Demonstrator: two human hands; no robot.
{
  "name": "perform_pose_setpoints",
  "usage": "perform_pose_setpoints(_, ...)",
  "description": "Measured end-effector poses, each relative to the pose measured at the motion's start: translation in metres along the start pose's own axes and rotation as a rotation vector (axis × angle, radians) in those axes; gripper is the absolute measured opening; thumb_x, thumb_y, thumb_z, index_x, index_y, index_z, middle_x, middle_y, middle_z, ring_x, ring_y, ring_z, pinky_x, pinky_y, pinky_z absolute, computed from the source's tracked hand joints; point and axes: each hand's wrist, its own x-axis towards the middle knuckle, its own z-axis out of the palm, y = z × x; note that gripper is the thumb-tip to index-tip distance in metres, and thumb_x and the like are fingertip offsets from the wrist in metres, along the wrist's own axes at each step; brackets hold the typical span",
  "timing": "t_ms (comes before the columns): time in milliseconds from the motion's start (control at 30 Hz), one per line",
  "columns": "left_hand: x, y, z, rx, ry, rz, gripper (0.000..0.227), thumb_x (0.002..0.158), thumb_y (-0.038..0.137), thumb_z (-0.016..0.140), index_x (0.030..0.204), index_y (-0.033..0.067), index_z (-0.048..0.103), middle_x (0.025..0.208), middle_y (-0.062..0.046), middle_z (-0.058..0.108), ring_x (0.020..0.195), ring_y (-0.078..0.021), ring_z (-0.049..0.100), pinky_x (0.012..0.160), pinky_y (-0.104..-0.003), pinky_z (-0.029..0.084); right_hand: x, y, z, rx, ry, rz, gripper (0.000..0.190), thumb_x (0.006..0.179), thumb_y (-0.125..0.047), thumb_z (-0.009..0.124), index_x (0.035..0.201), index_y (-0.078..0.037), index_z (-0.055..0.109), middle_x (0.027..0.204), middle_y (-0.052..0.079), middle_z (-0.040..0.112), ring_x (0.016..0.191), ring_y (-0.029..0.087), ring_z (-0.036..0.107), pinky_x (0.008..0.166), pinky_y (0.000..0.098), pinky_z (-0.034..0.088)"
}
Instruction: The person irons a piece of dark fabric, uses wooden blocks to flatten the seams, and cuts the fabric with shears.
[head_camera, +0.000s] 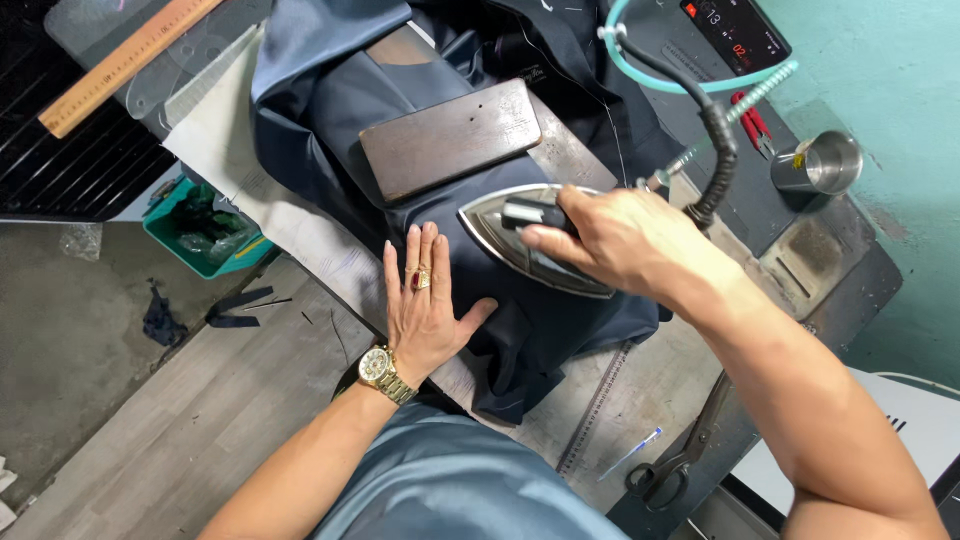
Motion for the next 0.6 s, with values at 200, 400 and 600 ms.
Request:
perform_pose_setpoints(200,-0.001,-0.001,0.001,-0.026,-0.003,0.001,0.097,0.093,0.061,0.066,0.150,-0.0124,0.039,0.157,-0.034,0.039,0.148,-0.0471,0.036,0.121,-0.069,0.019,-0.029,0.027,0.031,-0.095,-0.076,-0.030,0.056,0.100,-0.068,0.043,0.100,-0.014,0.055,0.076,0.021,0.071,0.078,0.043,0.074,0.075,0.0549,0.057)
perform_pose_setpoints(400,-0.002,-0.001,0.002,-0.012,-0.022,0.036,0.094,0.096,0.060,0.060,0.150,-0.0138,0.037,0.157,-0.035,0.037,0.148,-0.0488,0.035,0.119,-0.070,0.019,-0.064,0.052,0.054,-0.121,-0.112,0.007,0.055,0.099,-0.068,0.043,0.102,-0.014,0.053,0.078,0.018,0.071,0.080,0.040,0.075,0.075,0.0529,0.058)
perform_pose_setpoints(600,-0.004,-0.002,0.002,-0.016,0.003,0.028,0.094,0.096,0.060,0.061,0.151,-0.0126,0.037,0.156,-0.036,0.039,0.147,-0.0495,0.035,0.119,-0.071,0.019,-0.100,0.075,0.029,0.054,-0.188,0.148,0.050,0.095,-0.061,0.055,0.096,-0.011,0.061,0.080,0.024,0.074,0.083,0.045,0.075,0.074,0.0545,0.058)
